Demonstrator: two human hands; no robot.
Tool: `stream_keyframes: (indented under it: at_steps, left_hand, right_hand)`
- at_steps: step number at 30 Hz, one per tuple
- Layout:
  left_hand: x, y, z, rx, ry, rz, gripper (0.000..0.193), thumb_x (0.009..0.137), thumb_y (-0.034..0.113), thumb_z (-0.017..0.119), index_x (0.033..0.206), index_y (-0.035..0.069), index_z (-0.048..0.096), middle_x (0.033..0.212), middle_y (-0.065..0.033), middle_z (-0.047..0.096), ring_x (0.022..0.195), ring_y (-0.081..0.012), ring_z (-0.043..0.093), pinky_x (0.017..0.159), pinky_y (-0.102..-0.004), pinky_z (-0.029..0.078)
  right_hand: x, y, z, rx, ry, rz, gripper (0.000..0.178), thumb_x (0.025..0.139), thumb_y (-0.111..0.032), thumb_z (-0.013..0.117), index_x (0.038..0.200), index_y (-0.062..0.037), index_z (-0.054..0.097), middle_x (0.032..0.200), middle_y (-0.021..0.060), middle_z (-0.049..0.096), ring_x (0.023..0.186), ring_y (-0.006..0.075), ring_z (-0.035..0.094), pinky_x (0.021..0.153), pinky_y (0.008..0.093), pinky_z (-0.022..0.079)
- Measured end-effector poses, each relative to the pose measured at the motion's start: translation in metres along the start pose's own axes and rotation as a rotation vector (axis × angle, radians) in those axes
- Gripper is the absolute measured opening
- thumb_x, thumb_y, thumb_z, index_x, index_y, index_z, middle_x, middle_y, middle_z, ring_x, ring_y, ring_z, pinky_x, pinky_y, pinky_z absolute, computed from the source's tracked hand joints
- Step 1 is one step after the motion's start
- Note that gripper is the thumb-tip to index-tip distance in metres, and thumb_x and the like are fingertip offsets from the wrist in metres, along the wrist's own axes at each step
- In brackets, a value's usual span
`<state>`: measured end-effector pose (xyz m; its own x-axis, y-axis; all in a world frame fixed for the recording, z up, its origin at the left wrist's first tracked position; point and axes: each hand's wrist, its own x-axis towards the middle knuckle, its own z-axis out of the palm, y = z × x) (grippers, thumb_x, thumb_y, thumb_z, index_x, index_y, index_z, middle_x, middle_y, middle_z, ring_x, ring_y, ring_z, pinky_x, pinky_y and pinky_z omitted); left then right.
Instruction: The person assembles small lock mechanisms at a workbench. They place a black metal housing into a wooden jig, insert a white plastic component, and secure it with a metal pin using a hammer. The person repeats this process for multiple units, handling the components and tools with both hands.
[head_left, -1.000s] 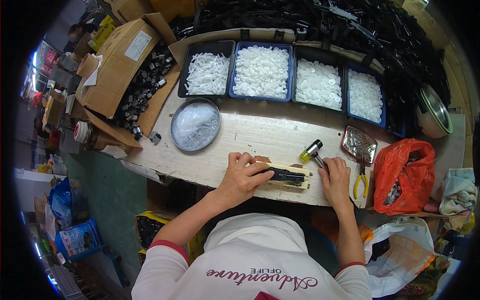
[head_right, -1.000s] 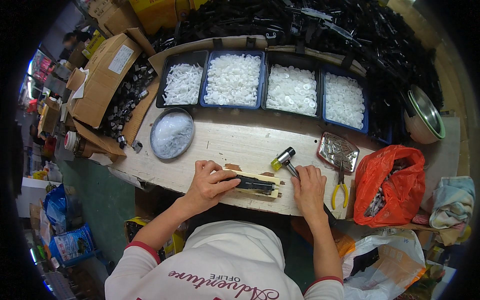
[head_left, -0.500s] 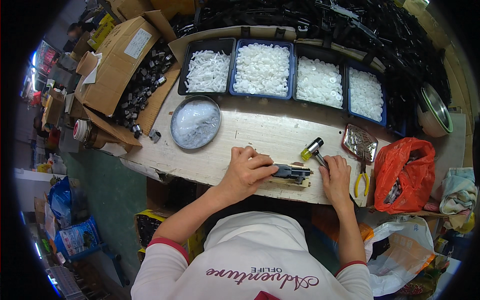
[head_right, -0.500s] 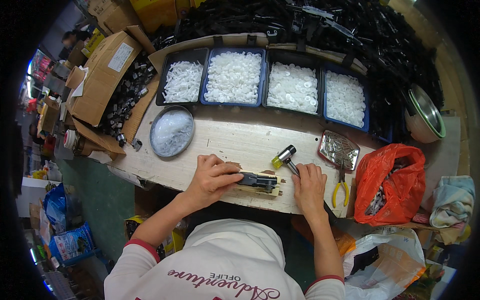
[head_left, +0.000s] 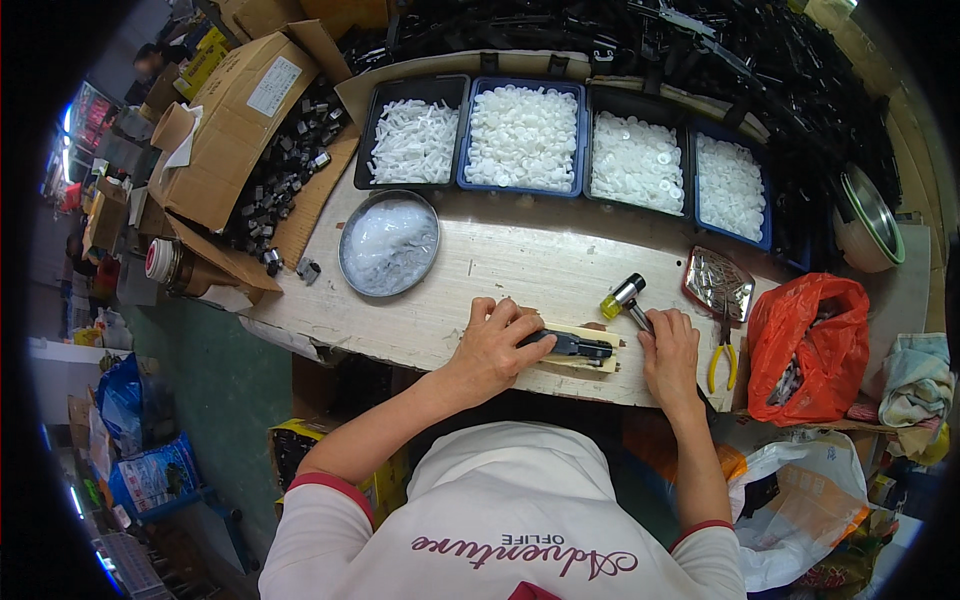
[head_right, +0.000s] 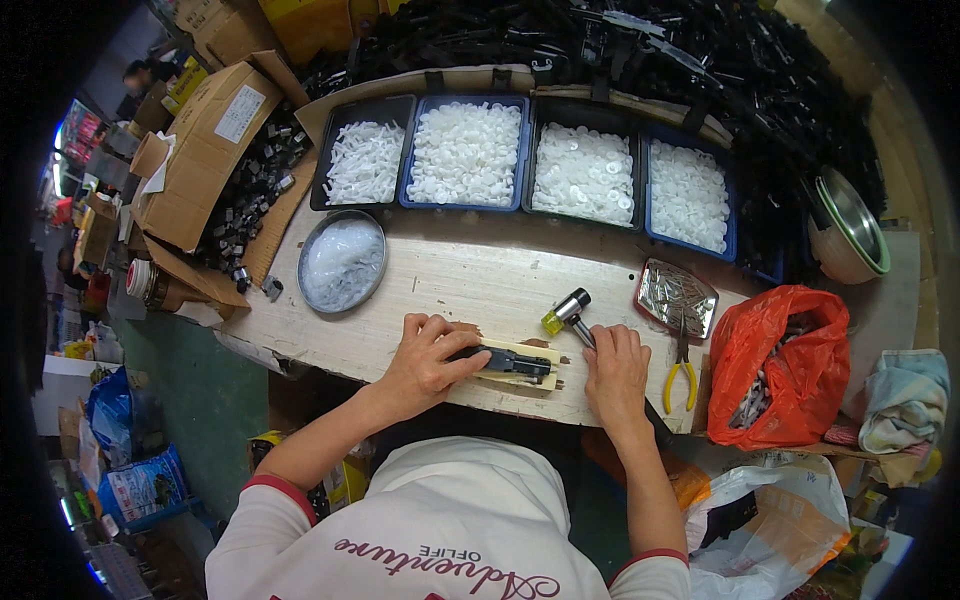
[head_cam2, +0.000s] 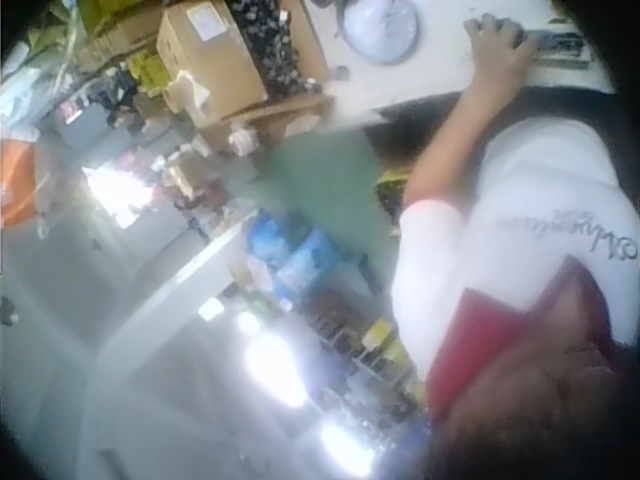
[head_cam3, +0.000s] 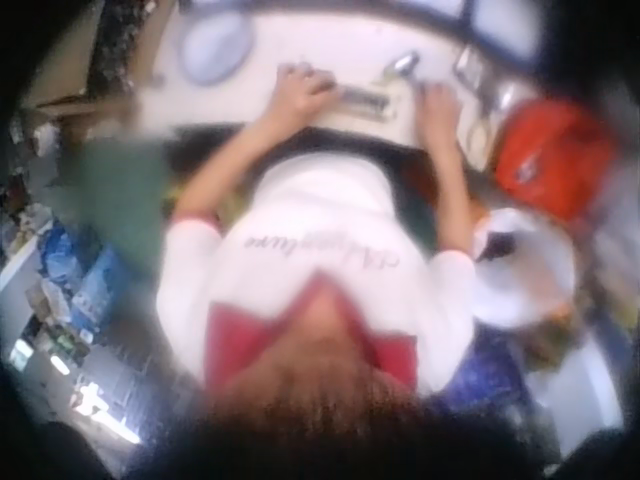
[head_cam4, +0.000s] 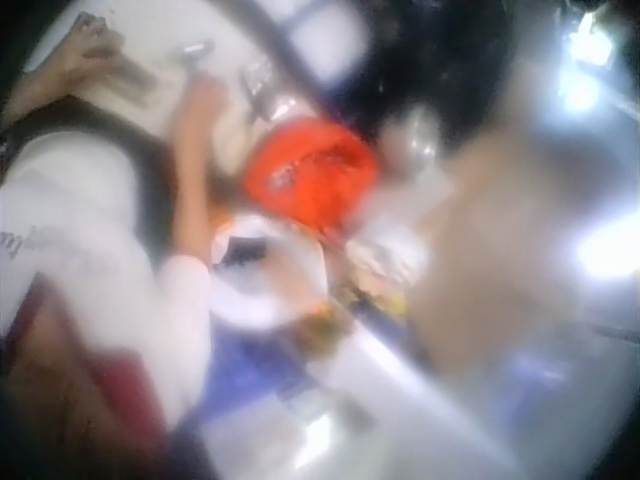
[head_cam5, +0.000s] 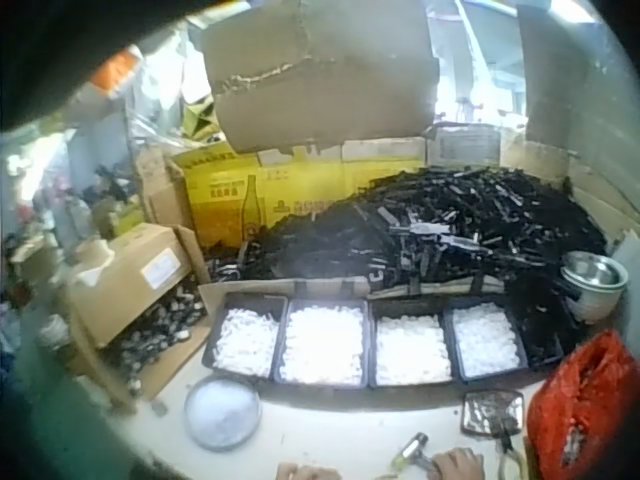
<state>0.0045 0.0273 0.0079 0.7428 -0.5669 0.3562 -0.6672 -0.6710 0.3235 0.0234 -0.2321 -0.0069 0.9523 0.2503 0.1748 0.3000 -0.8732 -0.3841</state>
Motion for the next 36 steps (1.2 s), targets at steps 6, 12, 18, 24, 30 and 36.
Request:
stream_keyframes:
  at_steps: [6, 12, 18, 24, 30, 36]
  left_hand:
    - [-0.002, -0.002, -0.007, -0.051, -0.144, -0.001, 0.055, 0.061, -0.004, 0.064, 0.112, 0.016, 0.056, 0.112, -0.0138, 0.049, 0.095, -0.0242, 0.044, 0.078, -0.0375, 0.031]
    - [0.005, -0.004, -0.014, 0.052, -0.242, 0.097, 0.040, 0.077, 0.005, 0.053, 0.114, 0.017, 0.056, 0.094, -0.0126, 0.047, 0.090, -0.0256, 0.043, 0.073, -0.0355, 0.033]
    - [0.004, 0.002, -0.016, 0.100, -0.355, 0.050, 0.051, 0.074, 0.003, 0.057, 0.120, 0.022, 0.052, 0.111, -0.0159, 0.046, 0.097, -0.0263, 0.044, 0.077, -0.0389, 0.033]
    - [0.008, 0.003, -0.016, 0.145, -0.318, 0.076, 0.043, 0.075, 0.006, 0.055, 0.115, 0.020, 0.056, 0.107, -0.0140, 0.047, 0.096, -0.0251, 0.044, 0.076, -0.0384, 0.033]
    - [0.009, 0.003, -0.016, 0.153, -0.287, 0.108, 0.044, 0.073, 0.006, 0.057, 0.115, 0.019, 0.057, 0.102, -0.0126, 0.047, 0.093, -0.0254, 0.044, 0.074, -0.0376, 0.034]
    - [0.011, -0.008, -0.009, -0.141, -0.183, -0.092, 0.052, 0.062, -0.005, 0.061, 0.112, 0.009, 0.055, 0.090, -0.0088, 0.051, 0.084, -0.0266, 0.045, 0.071, -0.0346, 0.040]
  right_hand:
    - [-0.002, -0.005, -0.013, 0.130, -0.018, 0.031, 0.022, 0.079, -0.004, 0.056, 0.100, -0.0023, 0.053, 0.088, 0.0138, 0.051, 0.080, 0.0326, 0.052, 0.067, 0.0407, 0.041]
    - [-0.014, -0.043, -0.049, 0.207, -0.038, -0.126, 0.019, 0.084, -0.009, 0.054, 0.102, -0.0047, 0.054, 0.075, 0.0122, 0.053, 0.063, 0.0314, 0.056, 0.053, 0.0393, 0.044]
    - [-0.018, -0.055, -0.058, 0.068, -0.107, -0.185, 0.022, 0.083, -0.014, 0.055, 0.104, -0.0050, 0.054, 0.072, 0.0105, 0.053, 0.056, 0.0288, 0.056, 0.047, 0.0388, 0.045]
    - [-0.014, -0.065, -0.048, -0.066, -0.213, -0.135, 0.019, 0.082, -0.013, 0.056, 0.099, -0.0049, 0.054, 0.065, 0.0098, 0.053, 0.054, 0.0284, 0.057, 0.046, 0.0384, 0.045]
    - [-0.018, -0.070, -0.053, -0.044, -0.172, -0.158, 0.012, 0.082, -0.017, 0.055, 0.088, -0.0063, 0.052, 0.063, 0.0102, 0.055, 0.052, 0.0306, 0.057, 0.044, 0.0405, 0.044]
    - [-0.011, -0.066, -0.058, -0.053, -0.239, -0.148, 0.011, 0.084, -0.017, 0.054, 0.087, -0.0060, 0.053, 0.066, 0.0102, 0.057, 0.053, 0.0308, 0.057, 0.046, 0.0404, 0.045]
